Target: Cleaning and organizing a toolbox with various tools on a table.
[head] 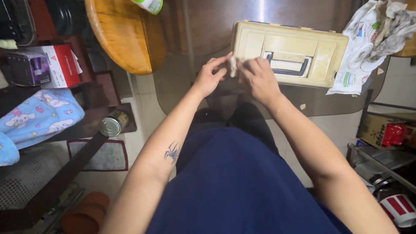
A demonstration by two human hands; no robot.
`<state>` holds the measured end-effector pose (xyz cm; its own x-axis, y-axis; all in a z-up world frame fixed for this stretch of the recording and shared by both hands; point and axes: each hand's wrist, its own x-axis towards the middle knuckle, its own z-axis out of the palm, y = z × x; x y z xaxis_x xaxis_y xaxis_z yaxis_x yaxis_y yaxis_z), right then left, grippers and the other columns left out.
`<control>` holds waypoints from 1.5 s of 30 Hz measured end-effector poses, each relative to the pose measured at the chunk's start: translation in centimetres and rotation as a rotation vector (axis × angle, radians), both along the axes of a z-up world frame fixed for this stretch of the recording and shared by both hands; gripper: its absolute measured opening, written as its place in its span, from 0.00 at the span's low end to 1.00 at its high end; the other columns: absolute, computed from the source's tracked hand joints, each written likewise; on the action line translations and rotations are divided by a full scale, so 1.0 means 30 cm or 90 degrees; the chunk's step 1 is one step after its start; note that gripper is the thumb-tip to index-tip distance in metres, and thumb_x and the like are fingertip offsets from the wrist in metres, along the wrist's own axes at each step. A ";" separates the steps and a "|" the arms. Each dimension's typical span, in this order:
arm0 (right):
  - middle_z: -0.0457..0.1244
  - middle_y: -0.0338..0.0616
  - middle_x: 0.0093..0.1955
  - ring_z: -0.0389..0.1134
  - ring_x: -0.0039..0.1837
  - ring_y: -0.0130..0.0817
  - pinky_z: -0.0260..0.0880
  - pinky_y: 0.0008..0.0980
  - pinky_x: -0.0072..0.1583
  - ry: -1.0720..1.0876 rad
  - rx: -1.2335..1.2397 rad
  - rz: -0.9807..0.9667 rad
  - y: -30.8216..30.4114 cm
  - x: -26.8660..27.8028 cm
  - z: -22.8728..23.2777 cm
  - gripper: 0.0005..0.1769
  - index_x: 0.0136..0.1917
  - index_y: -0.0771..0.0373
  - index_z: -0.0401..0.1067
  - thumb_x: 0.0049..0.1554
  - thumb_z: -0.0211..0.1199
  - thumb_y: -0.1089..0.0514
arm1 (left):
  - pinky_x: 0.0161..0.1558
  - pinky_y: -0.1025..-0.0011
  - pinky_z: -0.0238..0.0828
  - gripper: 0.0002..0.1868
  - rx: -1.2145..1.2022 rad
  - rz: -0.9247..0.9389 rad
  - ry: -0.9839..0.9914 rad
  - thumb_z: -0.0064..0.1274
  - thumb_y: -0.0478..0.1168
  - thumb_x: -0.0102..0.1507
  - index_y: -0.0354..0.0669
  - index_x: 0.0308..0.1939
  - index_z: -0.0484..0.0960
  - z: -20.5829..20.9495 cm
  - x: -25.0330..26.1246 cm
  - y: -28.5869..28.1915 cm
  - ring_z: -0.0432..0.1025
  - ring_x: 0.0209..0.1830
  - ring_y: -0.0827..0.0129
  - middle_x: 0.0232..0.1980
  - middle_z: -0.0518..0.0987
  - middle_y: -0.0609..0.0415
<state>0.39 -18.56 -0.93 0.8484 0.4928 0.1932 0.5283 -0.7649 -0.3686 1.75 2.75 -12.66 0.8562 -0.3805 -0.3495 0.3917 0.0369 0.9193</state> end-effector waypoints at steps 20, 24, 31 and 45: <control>0.63 0.44 0.54 0.64 0.57 0.42 0.67 0.40 0.59 -0.039 -0.019 0.111 -0.023 -0.117 -0.094 0.18 0.53 0.61 0.77 0.49 0.62 0.57 | 0.48 0.71 0.74 0.21 0.173 -0.021 -0.047 0.56 0.40 0.67 0.52 0.65 0.79 0.005 0.037 -0.013 0.74 0.43 0.70 0.51 0.77 0.51; 0.63 0.42 0.53 0.65 0.56 0.38 0.68 0.37 0.57 -0.128 -0.036 0.096 -0.003 -0.115 -0.087 0.18 0.51 0.60 0.78 0.47 0.61 0.57 | 0.64 0.60 0.69 0.19 0.394 0.000 -0.297 0.63 0.45 0.65 0.51 0.59 0.80 0.077 0.090 -0.044 0.70 0.62 0.56 0.62 0.72 0.48; 0.65 0.43 0.54 0.66 0.55 0.40 0.67 0.39 0.55 -0.130 -0.082 0.040 -0.250 -0.208 -0.082 0.14 0.47 0.58 0.77 0.46 0.63 0.57 | 0.77 0.41 0.42 0.50 0.556 -0.238 -0.571 0.68 0.59 0.56 0.54 0.77 0.62 0.346 0.245 -0.181 0.45 0.82 0.43 0.82 0.51 0.44; 0.63 0.48 0.53 0.68 0.56 0.41 0.70 0.37 0.58 -0.048 0.377 -0.815 -0.500 -0.451 -0.431 0.10 0.51 0.66 0.74 0.55 0.67 0.71 | 0.68 0.20 0.30 0.76 0.764 -0.667 -0.648 0.71 0.70 0.38 0.65 0.83 0.43 0.444 0.242 -0.321 0.32 0.82 0.33 0.84 0.34 0.36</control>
<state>-13.13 -33.54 -13.86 0.6190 -0.7686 0.1613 -0.3709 -0.4672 -0.8026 9.00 -6.87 0.66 0.4959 -0.7867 -0.3677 -0.8078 -0.5733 0.1373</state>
